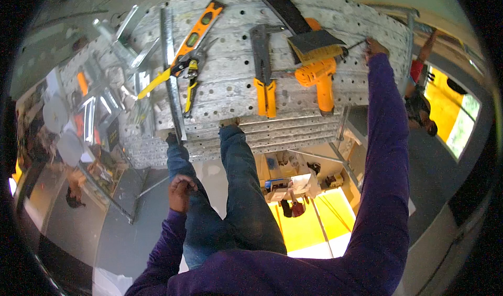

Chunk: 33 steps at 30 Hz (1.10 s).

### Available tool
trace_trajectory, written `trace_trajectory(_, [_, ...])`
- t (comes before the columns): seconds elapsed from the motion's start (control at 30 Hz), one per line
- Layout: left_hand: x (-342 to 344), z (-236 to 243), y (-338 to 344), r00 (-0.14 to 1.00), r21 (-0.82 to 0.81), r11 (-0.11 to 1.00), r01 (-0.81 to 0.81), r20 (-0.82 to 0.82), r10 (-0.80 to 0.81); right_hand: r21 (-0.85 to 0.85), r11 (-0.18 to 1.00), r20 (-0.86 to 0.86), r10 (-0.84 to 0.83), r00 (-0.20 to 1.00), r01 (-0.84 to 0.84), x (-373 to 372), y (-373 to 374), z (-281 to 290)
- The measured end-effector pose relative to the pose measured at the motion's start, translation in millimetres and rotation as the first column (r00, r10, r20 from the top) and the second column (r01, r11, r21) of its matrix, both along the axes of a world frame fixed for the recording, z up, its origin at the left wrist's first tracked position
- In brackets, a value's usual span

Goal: Repairing a section of drywall by applying joint compound and drilling metal studs into the wall frame.

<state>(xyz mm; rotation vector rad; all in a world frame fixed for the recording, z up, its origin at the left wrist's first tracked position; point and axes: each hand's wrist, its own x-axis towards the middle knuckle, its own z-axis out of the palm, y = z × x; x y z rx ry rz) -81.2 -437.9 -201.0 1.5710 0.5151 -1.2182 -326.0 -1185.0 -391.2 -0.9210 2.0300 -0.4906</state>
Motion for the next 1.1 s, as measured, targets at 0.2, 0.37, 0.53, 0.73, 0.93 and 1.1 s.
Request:
trace_trajectory(0.2, [2.0,-4.7,-78.3,0.996,-0.269,0.961,-0.063,-0.073,0.045,-0.129,0.988,0.014,-0.085,0.996,0.086,-28.0,-48.3,50.6])
trace_trajectory(0.37, [-0.2,-4.3,-149.3,0.989,-0.503,0.854,-0.135,-0.115,0.089,-0.459,0.818,0.028,0.404,0.914,-0.348,50.5,92.5,151.3])
trace_trajectory(0.53, [-18.2,-4.7,-233.0,0.987,-0.56,0.814,-0.156,-0.125,0.103,-0.277,0.318,0.14,0.947,0.289,-0.906,115.1,322.6,224.4])
trace_trajectory(0.73, [-48.7,-6.1,-228.8,0.985,-0.494,0.867,-0.066,-0.168,-0.021,-0.328,0.302,0.012,0.949,0.316,-0.895,99.4,395.3,220.2])
trace_trajectory(0.93, [-6.9,-15.9,-149.7,0.951,-0.345,0.914,-0.213,-0.287,0.113,-0.072,0.366,-0.761,0.581,0.288,-0.928,20.8,309.2,125.4])
trace_trajectory(1.1, [93.6,-52.0,12.2,0.976,-0.301,0.952,0.052,0.219,0.016,0.085,0.45,-0.394,0.835,0.385,-0.889,34.1,284.1,74.2])
